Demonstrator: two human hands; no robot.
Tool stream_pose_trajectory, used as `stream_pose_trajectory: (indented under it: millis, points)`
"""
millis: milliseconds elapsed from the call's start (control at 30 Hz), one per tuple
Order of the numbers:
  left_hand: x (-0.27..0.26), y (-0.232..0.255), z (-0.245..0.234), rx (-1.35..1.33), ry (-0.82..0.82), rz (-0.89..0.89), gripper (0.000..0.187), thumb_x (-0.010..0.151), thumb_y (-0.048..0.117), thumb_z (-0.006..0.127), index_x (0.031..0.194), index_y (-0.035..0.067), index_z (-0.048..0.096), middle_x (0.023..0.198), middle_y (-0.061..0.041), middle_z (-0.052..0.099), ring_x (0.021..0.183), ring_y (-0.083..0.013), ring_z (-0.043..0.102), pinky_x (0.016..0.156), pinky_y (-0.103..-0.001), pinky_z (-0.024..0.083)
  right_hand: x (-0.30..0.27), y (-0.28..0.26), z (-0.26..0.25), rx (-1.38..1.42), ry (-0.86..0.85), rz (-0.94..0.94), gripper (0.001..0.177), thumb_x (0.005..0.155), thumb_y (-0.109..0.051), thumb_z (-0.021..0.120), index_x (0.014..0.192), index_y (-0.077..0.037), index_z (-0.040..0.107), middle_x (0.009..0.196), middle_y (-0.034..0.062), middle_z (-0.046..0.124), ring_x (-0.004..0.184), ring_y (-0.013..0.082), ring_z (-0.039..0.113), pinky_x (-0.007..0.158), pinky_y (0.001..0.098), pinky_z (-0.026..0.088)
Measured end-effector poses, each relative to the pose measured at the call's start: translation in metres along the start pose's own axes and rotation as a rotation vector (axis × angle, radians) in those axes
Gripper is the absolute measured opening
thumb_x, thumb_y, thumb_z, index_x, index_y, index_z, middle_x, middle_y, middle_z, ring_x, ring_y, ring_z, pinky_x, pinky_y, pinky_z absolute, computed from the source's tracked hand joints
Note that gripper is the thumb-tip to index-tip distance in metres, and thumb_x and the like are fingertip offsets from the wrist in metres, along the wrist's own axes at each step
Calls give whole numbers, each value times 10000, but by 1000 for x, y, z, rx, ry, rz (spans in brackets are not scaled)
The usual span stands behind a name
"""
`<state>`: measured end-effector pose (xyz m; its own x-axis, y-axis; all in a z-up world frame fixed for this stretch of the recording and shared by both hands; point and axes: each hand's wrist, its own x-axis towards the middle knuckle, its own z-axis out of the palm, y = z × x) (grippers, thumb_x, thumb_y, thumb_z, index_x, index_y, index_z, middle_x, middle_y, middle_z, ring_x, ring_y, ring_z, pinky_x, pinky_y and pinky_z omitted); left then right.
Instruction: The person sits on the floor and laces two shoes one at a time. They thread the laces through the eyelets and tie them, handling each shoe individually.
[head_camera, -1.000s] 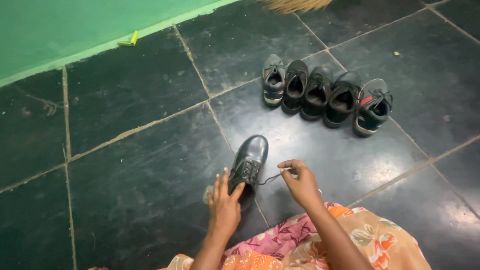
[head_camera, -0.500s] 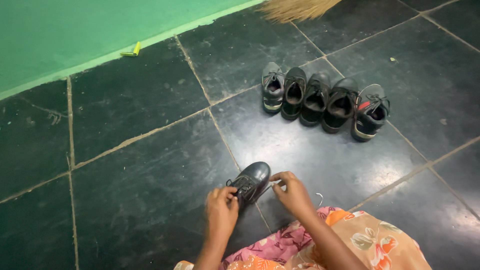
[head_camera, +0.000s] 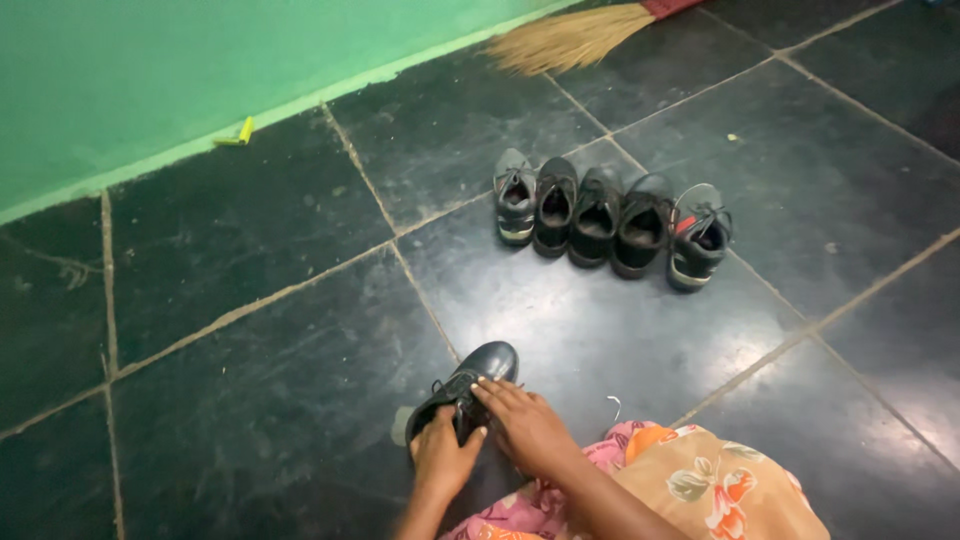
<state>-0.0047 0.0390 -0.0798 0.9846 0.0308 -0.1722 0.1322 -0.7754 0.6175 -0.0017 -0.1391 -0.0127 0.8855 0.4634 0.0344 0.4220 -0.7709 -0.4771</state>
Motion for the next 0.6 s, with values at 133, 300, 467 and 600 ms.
stream_pose_trajectory:
  millis: [133, 300, 467, 600]
  points:
    - [7, 4, 6, 171, -42, -40, 683, 793, 543, 763, 1274, 98, 570, 1247, -197, 644, 1201, -387, 581, 998, -553, 413, 0, 3, 6, 39, 36, 12, 670, 867, -156, 713, 1483, -109, 452, 1533, 121, 476, 1386, 329, 453, 1040, 468, 401]
    - [23, 8, 8, 147, -109, -262, 567, 860, 610, 711, 1270, 219, 680, 1261, -172, 643, 1206, -353, 599, 1025, -549, 413, -2, 6, 11, 66, 83, 21, 638, 850, -72, 671, 1467, -109, 513, 1508, 115, 537, 1387, 312, 497, 1064, 435, 436]
    - [25, -4, 17, -103, 133, -184, 393, 794, 498, 748, 1026, 185, 804, 1154, -63, 722, 1171, -270, 631, 994, -514, 429, 0, 1, 6, 170, 106, 66, 674, 745, 4, 651, 1405, -94, 556, 1436, 137, 584, 1350, 322, 520, 1098, 407, 422]
    - [26, -12, 23, -155, 204, -172, 304, 858, 424, 696, 952, 168, 830, 1104, -41, 760, 1117, -257, 667, 974, -530, 417, -6, -6, 6, 236, 148, 112, 623, 773, 23, 619, 1382, -109, 594, 1404, 142, 616, 1337, 326, 543, 1111, 394, 435]
